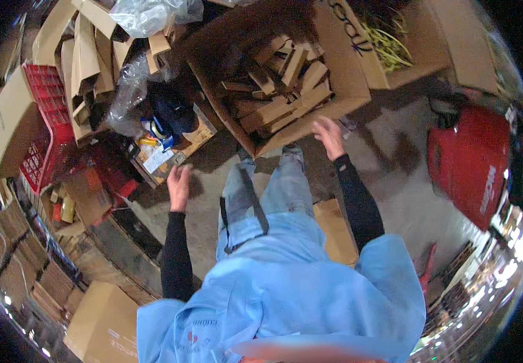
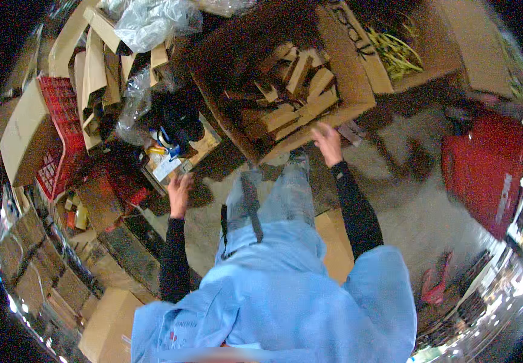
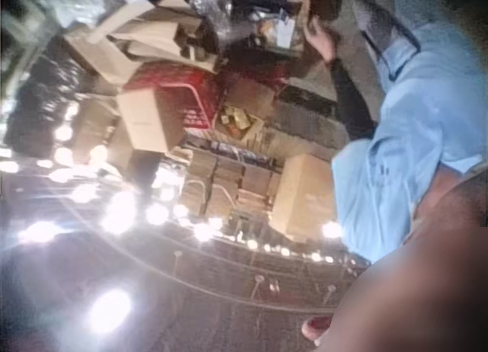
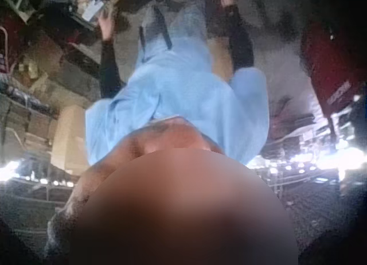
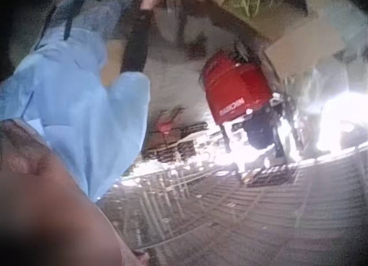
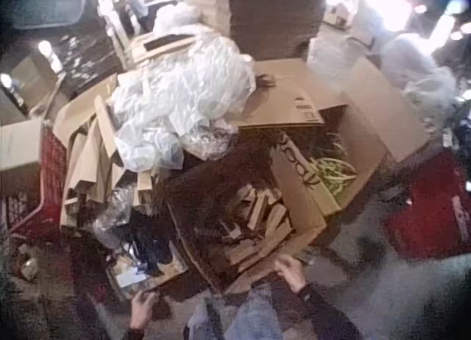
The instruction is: The person wraps a yellow plastic strap around a large cardboard box, ties a knot, and secures the package with cardboard corner protectors. They then retrieve a small paper label and affix it to the box.
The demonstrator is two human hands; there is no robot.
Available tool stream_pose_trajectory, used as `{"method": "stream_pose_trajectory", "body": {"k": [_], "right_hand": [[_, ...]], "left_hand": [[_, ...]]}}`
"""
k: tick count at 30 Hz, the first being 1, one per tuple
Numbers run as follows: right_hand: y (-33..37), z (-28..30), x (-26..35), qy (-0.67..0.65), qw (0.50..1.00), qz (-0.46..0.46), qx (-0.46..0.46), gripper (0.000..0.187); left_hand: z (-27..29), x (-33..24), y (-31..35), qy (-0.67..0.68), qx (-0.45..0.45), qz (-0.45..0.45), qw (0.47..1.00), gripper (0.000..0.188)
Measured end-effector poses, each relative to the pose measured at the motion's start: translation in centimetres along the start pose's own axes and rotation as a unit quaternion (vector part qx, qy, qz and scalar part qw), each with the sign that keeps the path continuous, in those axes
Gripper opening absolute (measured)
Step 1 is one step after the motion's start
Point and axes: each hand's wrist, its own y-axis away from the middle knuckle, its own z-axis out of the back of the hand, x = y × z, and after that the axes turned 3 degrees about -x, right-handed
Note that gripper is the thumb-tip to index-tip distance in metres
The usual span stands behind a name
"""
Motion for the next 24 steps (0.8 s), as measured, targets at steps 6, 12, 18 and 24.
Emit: {"method": "stream_pose_trajectory", "body": {"k": [6, 12, 18, 24], "right_hand": [[-22.7, -9.0, -2.7, 0.326, 0.939, 0.039, 0.098, 0.086], [-34.4, -17.4, -14.2, 0.433, 0.886, 0.071, 0.152, 0.068], [-33.5, -14.3, -16.0, 0.288, 0.949, 0.055, 0.119, 0.032], [-25.0, -6.4, -4.2, 0.051, 0.959, -0.093, 0.262, 0.036]], "left_hand": [[-1.2, 2.4, 12.8, -0.091, -0.153, 0.187, 0.966, 0.029], [-11.9, 0.4, 15.9, -0.065, -0.093, 0.181, 0.977, 0.020], [-18.0, -3.2, 8.9, -0.100, 0.010, 0.176, 0.979, 0.020], [-23.0, -4.6, -0.4, 0.054, 0.020, 0.094, 0.994, 0.023]]}}
